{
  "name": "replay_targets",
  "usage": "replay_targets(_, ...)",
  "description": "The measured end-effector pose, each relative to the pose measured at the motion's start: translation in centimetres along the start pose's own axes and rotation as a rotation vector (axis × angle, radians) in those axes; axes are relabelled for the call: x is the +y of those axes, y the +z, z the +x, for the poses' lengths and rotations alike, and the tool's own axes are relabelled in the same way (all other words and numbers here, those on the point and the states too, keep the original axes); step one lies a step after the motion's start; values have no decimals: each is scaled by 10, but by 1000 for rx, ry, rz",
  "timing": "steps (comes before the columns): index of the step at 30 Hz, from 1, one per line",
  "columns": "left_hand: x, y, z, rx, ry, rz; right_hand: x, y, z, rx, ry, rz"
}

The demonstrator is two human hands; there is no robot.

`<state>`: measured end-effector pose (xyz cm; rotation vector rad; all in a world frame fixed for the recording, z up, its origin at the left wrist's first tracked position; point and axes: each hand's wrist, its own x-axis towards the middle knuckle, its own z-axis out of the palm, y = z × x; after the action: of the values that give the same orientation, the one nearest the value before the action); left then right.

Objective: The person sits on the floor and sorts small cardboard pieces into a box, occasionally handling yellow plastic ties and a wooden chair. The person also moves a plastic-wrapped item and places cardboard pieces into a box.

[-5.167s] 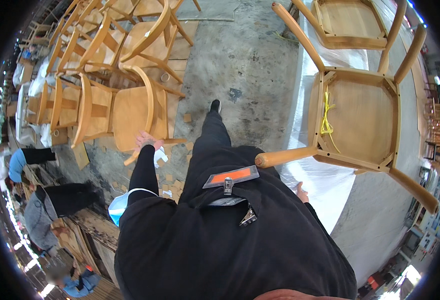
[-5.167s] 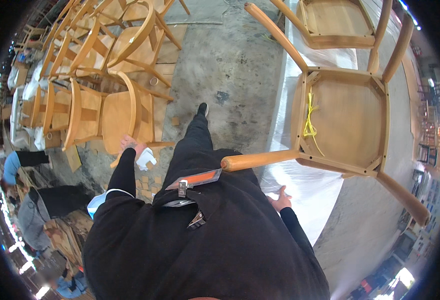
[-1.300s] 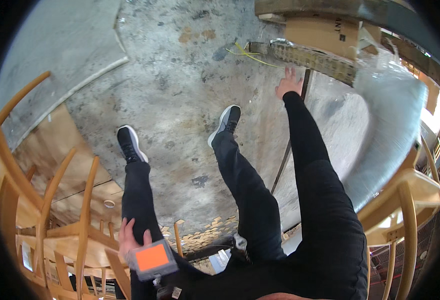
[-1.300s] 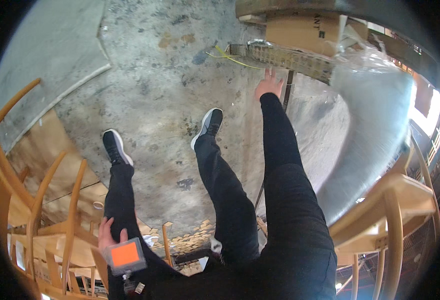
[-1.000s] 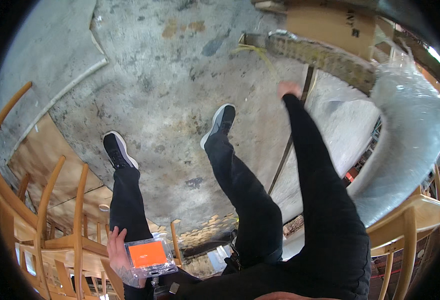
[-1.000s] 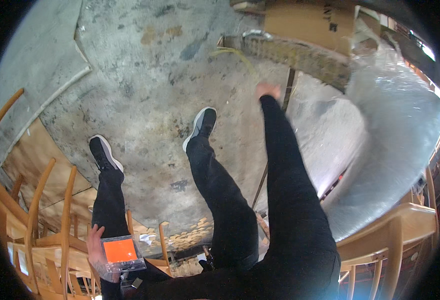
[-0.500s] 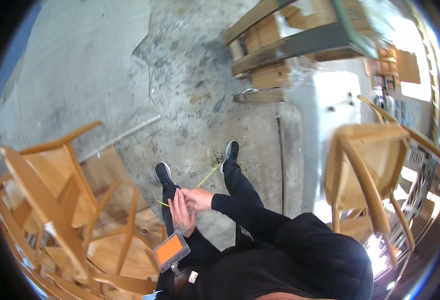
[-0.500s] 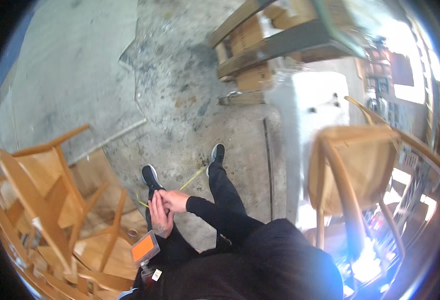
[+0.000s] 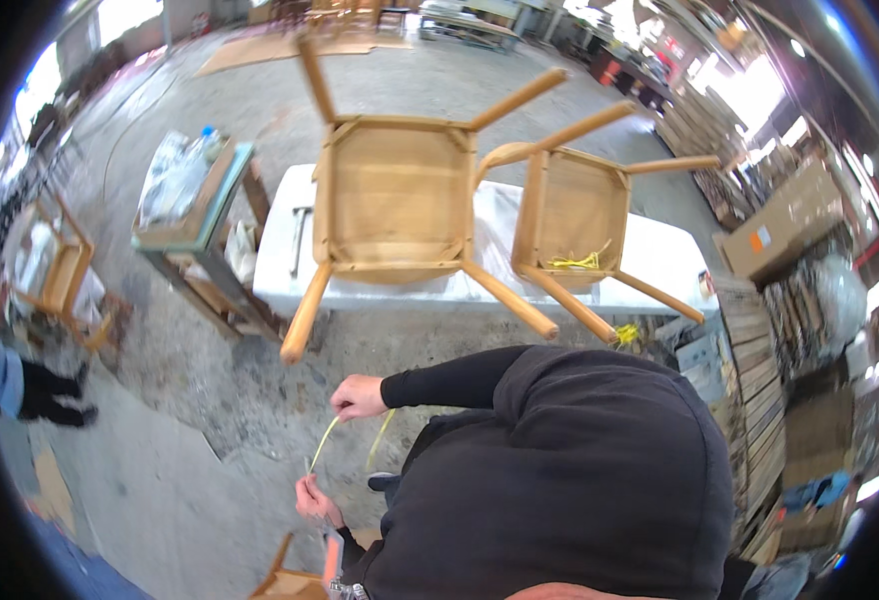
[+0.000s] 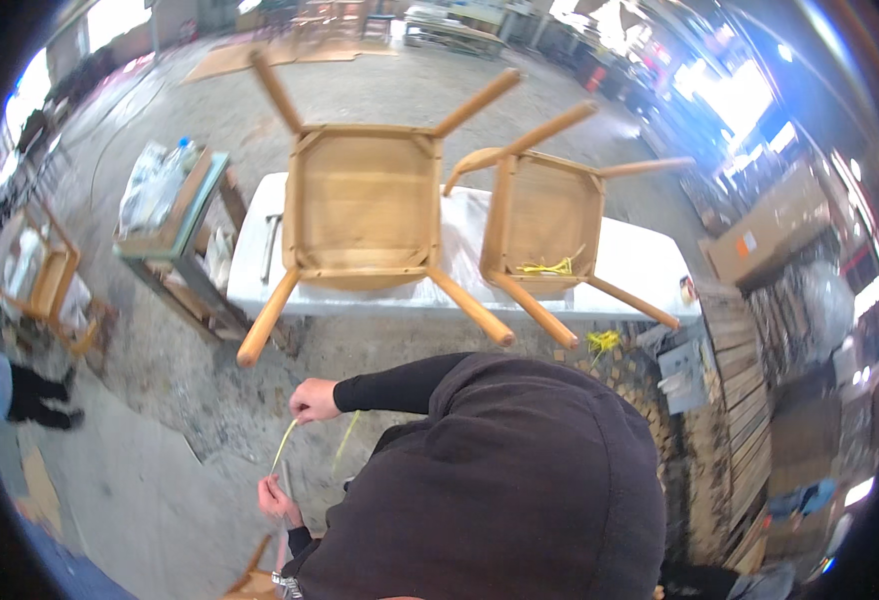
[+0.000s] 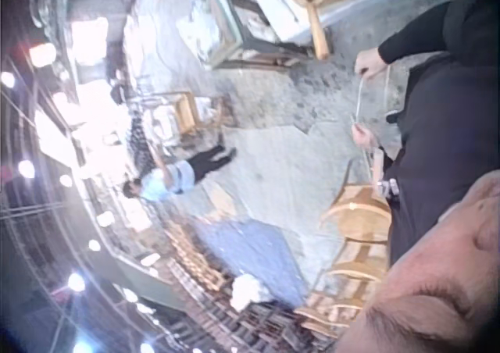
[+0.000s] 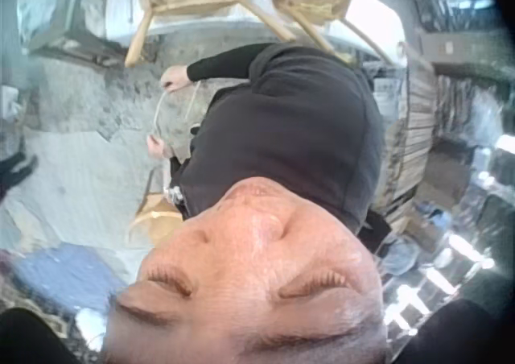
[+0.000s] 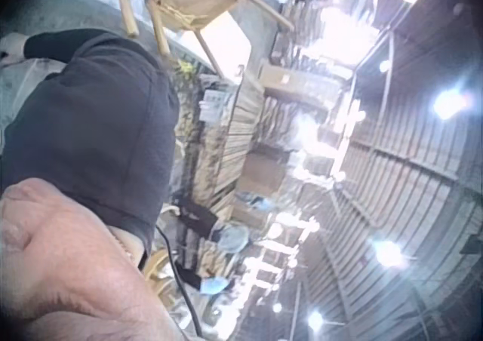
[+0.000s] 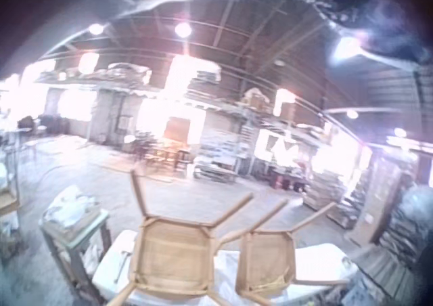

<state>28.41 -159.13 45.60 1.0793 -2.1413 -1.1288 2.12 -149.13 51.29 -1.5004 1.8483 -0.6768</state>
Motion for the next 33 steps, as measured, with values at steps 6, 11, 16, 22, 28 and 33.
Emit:
replay_targets(6,82,67,-4,-340,-142,-363,-25,-56,-22,444,-24,1142)
replay_targets(11,135,137,-5,-664,-123,-455,-34,-90,-87,520,-38,1407)
replay_targets(16,175,140,38,-1009,548,104,-16,-77,-163,886,-111,560)
replay_targets(22,314,158,78,-1491,339,36,78,36,-298,498,524,21)
replay_targets(28,476,232,13,-1681,607,-187,118,129,-455,1610,1295,545)
replay_targets(33,550,402,-68,-1642,971,35,127,133,-562,1730,1650,365)
